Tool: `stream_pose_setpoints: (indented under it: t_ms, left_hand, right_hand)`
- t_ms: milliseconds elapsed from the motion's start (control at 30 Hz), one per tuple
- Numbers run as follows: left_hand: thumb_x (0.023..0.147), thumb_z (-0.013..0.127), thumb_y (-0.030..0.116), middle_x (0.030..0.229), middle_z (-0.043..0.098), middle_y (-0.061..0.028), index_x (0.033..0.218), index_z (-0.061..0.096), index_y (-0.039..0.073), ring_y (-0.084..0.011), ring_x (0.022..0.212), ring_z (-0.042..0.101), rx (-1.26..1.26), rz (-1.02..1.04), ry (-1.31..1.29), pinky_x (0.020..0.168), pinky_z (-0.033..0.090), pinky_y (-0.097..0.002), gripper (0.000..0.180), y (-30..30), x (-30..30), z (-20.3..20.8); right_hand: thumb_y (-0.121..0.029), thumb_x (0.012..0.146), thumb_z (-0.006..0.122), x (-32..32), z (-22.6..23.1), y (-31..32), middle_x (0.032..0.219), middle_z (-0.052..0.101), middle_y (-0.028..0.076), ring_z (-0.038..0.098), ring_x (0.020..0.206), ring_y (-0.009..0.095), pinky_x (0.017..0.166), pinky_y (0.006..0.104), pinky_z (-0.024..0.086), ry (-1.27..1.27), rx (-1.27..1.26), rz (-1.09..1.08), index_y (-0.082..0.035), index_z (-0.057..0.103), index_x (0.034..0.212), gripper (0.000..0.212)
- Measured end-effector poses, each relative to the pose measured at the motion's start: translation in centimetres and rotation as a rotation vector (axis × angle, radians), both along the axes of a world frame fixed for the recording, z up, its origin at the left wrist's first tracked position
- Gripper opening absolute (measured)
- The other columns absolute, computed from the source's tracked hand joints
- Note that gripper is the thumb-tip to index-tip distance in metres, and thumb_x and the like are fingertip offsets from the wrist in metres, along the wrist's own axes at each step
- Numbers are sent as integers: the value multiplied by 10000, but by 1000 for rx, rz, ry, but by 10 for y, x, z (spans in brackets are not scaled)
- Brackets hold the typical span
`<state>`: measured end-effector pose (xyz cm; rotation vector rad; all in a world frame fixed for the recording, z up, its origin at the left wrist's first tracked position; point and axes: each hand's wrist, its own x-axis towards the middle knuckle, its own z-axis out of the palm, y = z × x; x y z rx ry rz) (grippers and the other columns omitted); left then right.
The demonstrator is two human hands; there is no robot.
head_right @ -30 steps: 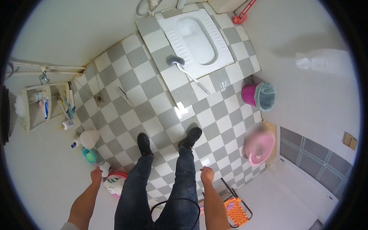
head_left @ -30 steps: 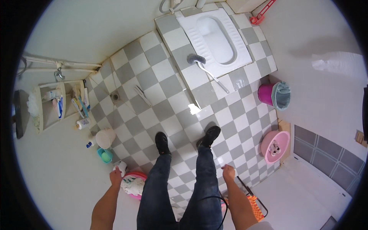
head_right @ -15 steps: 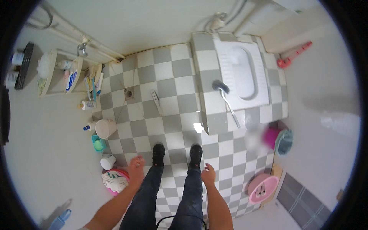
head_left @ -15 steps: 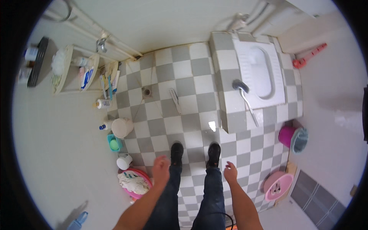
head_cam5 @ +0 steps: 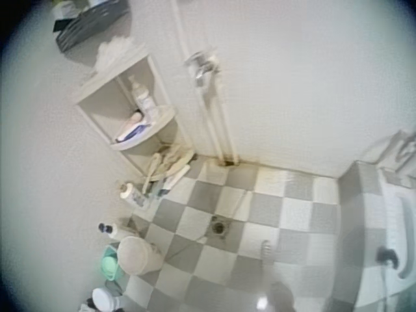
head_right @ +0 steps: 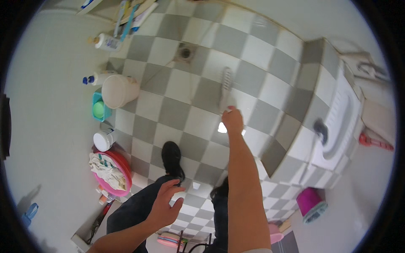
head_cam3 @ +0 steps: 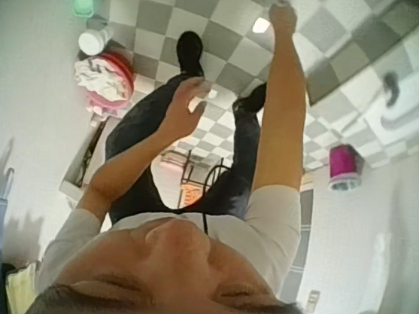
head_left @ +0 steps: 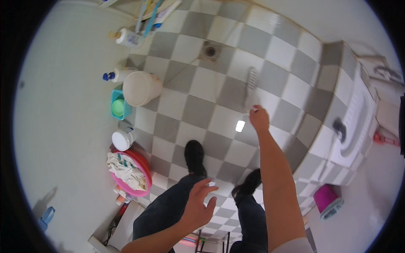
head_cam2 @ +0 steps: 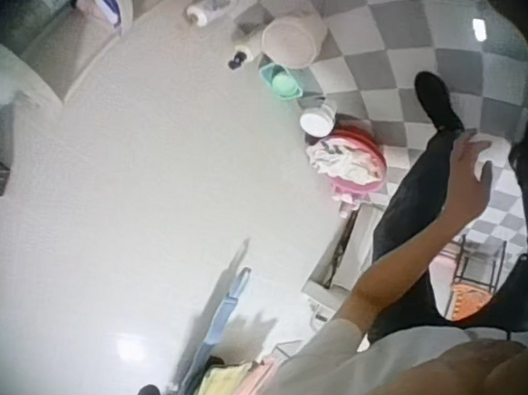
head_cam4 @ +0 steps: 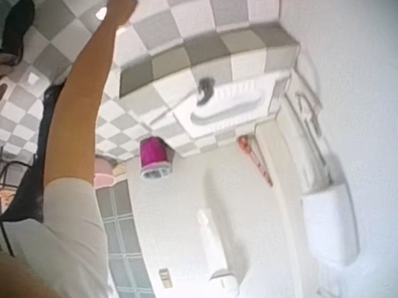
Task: The person scrubs a squat toilet with a long-handled brush, then moves to the floor to scrub tiles with a small brush and cleaning solution. They handle a bucket and cleaning containers during the process.
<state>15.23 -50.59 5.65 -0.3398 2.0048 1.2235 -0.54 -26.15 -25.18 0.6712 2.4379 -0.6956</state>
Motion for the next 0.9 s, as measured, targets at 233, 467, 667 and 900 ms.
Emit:
stream_pose_setpoints:
  t_ms: [233,467,667,900]
  left_hand:
    - [906,676,31,1412,468,-196,1228,619,72,-349,1243,543,-61,296,-3,919,538,-364,329,-80,-24,-11]
    - [927,655,12,1406,491,-141,1252,603,96,-251,1190,589,-9,404,5,918,543,-328,340,-88,-16,-12]
    - [911,658,14,1285,562,-123,1213,617,85,-234,1049,641,37,655,40,830,568,-323,313,-56,23,-16]
    - [915,650,38,1152,605,-125,1166,622,52,-240,947,647,6,947,47,849,542,-358,253,15,109,-36]
  right_hand:
    - [-425,832,675,-64,-32,-93,1234,676,227,646,1193,358,993,462,518,-184,231,-33,-78,611,1312,596]
    - [-312,990,477,-31,-2,-91,1092,683,326,645,1049,516,913,591,500,-41,109,67,9,529,1184,378]
    - [-211,962,519,10,164,-125,712,479,-6,410,528,102,432,291,337,-276,-784,-534,-84,582,1080,184]
    - [-202,900,529,5,316,-92,679,469,9,377,541,133,497,302,313,-491,-1201,-534,-105,582,1039,178]
